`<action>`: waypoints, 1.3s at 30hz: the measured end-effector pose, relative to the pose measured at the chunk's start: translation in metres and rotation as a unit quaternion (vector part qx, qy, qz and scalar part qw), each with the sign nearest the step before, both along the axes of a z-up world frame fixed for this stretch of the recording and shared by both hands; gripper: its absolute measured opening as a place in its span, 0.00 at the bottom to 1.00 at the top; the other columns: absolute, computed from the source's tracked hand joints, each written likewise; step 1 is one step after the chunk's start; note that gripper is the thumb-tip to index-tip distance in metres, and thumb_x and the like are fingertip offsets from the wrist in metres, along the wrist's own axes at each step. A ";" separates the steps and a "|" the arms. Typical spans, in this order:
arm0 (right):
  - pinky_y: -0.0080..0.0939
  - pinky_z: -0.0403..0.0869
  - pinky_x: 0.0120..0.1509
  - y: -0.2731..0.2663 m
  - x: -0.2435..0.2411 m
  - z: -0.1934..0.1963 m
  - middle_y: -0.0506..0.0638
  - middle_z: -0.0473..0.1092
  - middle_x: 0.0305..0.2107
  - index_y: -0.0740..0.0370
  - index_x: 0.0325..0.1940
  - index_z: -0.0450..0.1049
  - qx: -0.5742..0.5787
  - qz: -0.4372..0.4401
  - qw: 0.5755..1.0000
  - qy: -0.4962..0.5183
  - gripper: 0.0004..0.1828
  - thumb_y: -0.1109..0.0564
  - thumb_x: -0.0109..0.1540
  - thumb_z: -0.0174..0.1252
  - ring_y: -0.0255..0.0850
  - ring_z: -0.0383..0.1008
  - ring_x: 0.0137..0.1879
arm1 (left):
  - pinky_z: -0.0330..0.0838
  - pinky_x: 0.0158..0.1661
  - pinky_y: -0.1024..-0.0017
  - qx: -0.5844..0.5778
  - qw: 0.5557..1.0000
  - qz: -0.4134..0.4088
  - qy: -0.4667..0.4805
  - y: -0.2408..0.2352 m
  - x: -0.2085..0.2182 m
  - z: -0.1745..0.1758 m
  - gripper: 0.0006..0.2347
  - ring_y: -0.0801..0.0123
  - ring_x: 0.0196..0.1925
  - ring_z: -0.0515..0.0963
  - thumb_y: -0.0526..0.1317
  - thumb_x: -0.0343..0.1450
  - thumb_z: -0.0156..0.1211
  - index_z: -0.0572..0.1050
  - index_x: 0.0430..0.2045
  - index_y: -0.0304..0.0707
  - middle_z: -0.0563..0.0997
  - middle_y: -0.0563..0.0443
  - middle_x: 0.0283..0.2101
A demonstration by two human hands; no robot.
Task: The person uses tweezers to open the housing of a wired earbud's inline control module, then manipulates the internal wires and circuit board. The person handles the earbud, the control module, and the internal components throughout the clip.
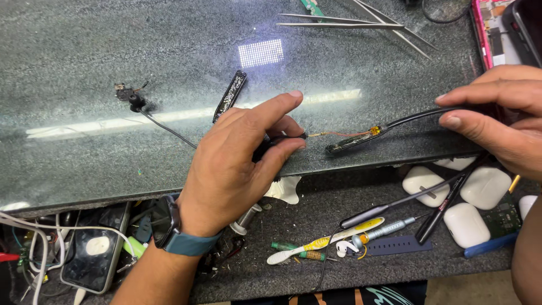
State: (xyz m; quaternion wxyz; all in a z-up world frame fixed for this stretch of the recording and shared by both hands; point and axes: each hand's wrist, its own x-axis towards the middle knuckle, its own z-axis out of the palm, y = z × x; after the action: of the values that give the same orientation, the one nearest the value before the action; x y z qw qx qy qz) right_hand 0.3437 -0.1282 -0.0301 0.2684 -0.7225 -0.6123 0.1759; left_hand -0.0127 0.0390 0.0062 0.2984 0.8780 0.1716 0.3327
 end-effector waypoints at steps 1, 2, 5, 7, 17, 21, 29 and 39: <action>0.29 0.73 0.36 0.002 -0.001 -0.001 0.52 0.75 0.32 0.63 0.53 0.81 0.003 -0.003 1.000 0.001 0.14 0.59 0.63 0.68 0.35 0.74 0.31 | 0.74 0.47 0.73 0.001 1.000 -0.002 0.001 0.001 -0.001 -0.001 0.23 0.70 0.44 0.83 0.33 0.74 0.72 0.67 0.62 0.40 0.84 0.57 0.42; 0.29 0.74 0.38 0.003 -0.002 -0.002 0.53 0.75 0.33 0.64 0.53 0.81 0.011 0.005 1.000 -0.014 0.16 0.59 0.62 0.69 0.35 0.75 0.33 | 0.74 0.48 0.73 0.003 1.000 -0.004 0.003 0.002 -0.001 -0.001 0.23 0.70 0.44 0.82 0.33 0.74 0.71 0.67 0.62 0.40 0.84 0.57 0.43; 0.32 0.76 0.45 0.001 -0.003 -0.003 0.54 0.75 0.35 0.65 0.52 0.79 0.022 0.024 0.997 -0.067 0.20 0.59 0.57 0.71 0.37 0.77 0.38 | 0.73 0.48 0.72 0.010 1.000 -0.011 0.009 0.003 0.000 -0.002 0.22 0.70 0.43 0.82 0.34 0.75 0.70 0.67 0.62 0.40 0.83 0.57 0.43; 0.33 0.77 0.48 -0.003 -0.004 -0.006 0.54 0.75 0.37 0.64 0.53 0.79 0.019 0.028 0.996 -0.087 0.23 0.58 0.55 0.71 0.37 0.77 0.40 | 0.72 0.48 0.72 0.011 1.000 -0.017 0.013 0.004 0.002 -0.002 0.22 0.71 0.42 0.82 0.34 0.75 0.70 0.67 0.64 0.40 0.83 0.57 0.44; 0.38 0.81 0.48 -0.029 0.003 -0.026 0.54 0.77 0.39 0.59 0.52 0.79 -0.061 0.018 0.996 -0.065 0.28 0.55 0.48 0.73 0.40 0.81 0.41 | 0.71 0.50 0.67 0.027 0.999 -0.034 0.010 0.006 0.002 0.006 0.23 0.66 0.43 0.80 0.32 0.74 0.68 0.66 0.63 0.39 0.82 0.55 0.42; 0.37 0.82 0.49 -0.033 0.006 -0.026 0.51 0.78 0.36 0.56 0.48 0.80 -0.064 0.089 0.988 -0.111 0.26 0.51 0.47 0.73 0.38 0.82 0.40 | 0.70 0.49 0.68 0.025 0.999 -0.039 0.007 0.006 0.003 0.007 0.23 0.66 0.43 0.81 0.32 0.74 0.68 0.65 0.63 0.39 0.82 0.55 0.43; 0.38 0.77 0.41 -0.034 -0.007 -0.019 0.48 0.81 0.32 0.51 0.45 0.83 -0.160 0.053 0.982 -0.080 0.24 0.50 0.45 0.75 0.37 0.80 0.37 | 0.70 0.48 0.66 0.033 0.998 -0.040 0.039 0.006 0.003 0.006 0.22 0.63 0.40 0.79 0.33 0.72 0.68 0.67 0.61 0.38 0.82 0.54 0.40; 0.40 0.79 0.50 -0.061 -0.030 -0.017 0.54 0.77 0.42 0.59 0.49 0.79 -0.027 0.067 0.991 -0.115 0.28 0.48 0.47 0.72 0.42 0.80 0.48 | 0.70 0.48 0.64 0.036 0.997 -0.047 0.046 0.007 0.003 0.007 0.22 0.61 0.39 0.78 0.34 0.71 0.69 0.69 0.60 0.37 0.79 0.51 0.35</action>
State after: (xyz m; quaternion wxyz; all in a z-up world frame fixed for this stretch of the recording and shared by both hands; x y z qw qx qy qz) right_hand 0.3136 -0.1895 -0.0472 0.1641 -0.7025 -0.6811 0.1254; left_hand -0.0099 0.0457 0.0135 0.2735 0.9096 0.1313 0.2838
